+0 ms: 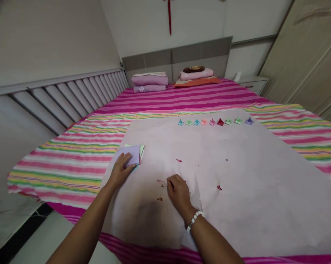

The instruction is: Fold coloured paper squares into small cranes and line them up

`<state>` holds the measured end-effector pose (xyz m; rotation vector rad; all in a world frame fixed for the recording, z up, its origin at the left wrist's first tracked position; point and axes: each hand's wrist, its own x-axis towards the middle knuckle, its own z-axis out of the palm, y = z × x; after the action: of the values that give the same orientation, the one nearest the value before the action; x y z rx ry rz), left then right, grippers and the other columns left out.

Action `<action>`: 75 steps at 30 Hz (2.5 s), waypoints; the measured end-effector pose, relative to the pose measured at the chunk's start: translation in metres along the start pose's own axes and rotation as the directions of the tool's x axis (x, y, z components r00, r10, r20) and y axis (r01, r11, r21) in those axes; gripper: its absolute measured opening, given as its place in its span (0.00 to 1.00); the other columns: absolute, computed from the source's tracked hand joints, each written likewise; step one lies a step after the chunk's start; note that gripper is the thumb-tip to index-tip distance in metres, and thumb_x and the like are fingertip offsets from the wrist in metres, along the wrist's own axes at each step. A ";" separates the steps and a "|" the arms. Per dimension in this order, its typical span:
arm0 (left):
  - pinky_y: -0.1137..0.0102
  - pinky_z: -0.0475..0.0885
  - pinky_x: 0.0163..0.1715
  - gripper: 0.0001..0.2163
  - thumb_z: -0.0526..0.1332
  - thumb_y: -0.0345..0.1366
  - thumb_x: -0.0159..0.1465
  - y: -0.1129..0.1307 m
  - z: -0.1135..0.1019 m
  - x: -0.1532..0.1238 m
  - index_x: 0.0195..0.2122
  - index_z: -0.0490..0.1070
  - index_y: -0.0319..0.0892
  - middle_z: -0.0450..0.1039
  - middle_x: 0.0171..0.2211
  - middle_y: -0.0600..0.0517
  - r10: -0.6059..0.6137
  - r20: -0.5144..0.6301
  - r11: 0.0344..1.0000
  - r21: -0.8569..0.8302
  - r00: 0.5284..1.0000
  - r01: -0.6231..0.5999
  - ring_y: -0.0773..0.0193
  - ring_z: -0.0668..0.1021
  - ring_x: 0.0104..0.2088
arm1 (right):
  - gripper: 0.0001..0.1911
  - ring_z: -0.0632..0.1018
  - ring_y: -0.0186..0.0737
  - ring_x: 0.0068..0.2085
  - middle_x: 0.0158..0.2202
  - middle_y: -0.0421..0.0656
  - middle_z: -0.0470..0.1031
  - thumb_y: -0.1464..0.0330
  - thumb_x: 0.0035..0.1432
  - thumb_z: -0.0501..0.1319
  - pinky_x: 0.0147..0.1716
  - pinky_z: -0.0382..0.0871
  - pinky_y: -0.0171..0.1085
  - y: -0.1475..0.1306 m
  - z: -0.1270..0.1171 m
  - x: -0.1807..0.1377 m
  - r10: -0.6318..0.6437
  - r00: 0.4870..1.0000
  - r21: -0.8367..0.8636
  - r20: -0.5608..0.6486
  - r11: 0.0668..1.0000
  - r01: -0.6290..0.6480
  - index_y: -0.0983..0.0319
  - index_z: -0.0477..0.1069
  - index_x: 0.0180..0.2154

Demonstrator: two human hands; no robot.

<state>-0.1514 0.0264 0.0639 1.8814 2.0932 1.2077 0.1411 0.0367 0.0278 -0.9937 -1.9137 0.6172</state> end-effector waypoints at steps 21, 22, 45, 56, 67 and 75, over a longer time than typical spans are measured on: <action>0.66 0.71 0.43 0.09 0.67 0.42 0.53 0.010 -0.002 0.009 0.24 0.73 0.42 0.76 0.27 0.53 -0.371 -0.045 0.817 -0.491 0.928 0.303 0.57 0.77 0.38 | 0.08 0.74 0.42 0.34 0.31 0.44 0.73 0.75 0.58 0.54 0.33 0.65 0.37 -0.002 0.001 0.001 0.030 0.999 -0.029 0.012 0.999 -0.029 0.61 0.71 0.30; 0.69 0.71 0.38 0.10 0.67 0.40 0.53 0.013 -0.006 0.010 0.21 0.71 0.41 0.72 0.22 0.55 -0.399 -0.069 0.790 -0.531 0.914 0.305 0.60 0.76 0.33 | 0.09 0.74 0.41 0.34 0.30 0.44 0.72 0.74 0.58 0.54 0.33 0.65 0.37 -0.002 0.001 0.001 0.031 0.999 -0.025 0.011 0.999 -0.030 0.61 0.71 0.30; 0.66 0.74 0.51 0.11 0.52 0.32 0.68 0.143 -0.023 -0.062 0.43 0.75 0.38 0.82 0.37 0.47 -0.561 0.479 -0.226 -0.873 0.676 0.431 0.60 0.81 0.44 | 0.12 0.72 0.39 0.30 0.29 0.43 0.74 0.61 0.61 0.56 0.30 0.67 0.36 -0.031 -0.032 -0.008 0.289 0.955 0.384 -0.061 0.890 -0.245 0.62 0.73 0.34; 0.67 0.71 0.54 0.07 0.59 0.35 0.63 0.185 -0.011 -0.081 0.39 0.74 0.40 0.79 0.42 0.47 -0.509 0.448 -0.056 -0.869 0.735 0.491 0.59 0.76 0.52 | 0.26 0.76 0.48 0.45 0.47 0.49 0.76 0.58 0.47 0.69 0.43 0.70 0.45 -0.071 -0.067 -0.014 0.411 0.912 0.676 -0.015 0.676 -0.294 0.60 0.72 0.47; 0.63 0.72 0.53 0.14 0.62 0.43 0.61 0.191 -0.017 -0.094 0.44 0.75 0.41 0.80 0.43 0.45 -0.403 0.465 0.013 -0.858 0.788 0.513 0.52 0.76 0.53 | 0.15 0.76 0.37 0.26 0.26 0.40 0.79 0.61 0.42 0.73 0.30 0.70 0.36 -0.088 -0.081 -0.019 0.455 0.827 0.850 0.331 0.238 -0.471 0.62 0.77 0.31; 0.59 0.75 0.46 0.25 0.72 0.33 0.48 0.201 -0.017 -0.102 0.49 0.74 0.38 0.80 0.43 0.42 -0.327 0.528 0.035 -0.822 0.784 0.568 0.48 0.80 0.45 | 0.13 0.74 0.35 0.26 0.26 0.39 0.77 0.64 0.43 0.73 0.26 0.67 0.33 -0.089 -0.084 -0.022 0.498 0.817 0.832 0.291 0.289 -0.473 0.62 0.76 0.30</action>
<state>0.0264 -0.0836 0.1490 0.5502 1.0010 1.4657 0.1851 -0.0279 0.1241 -0.8086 -0.8842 1.7513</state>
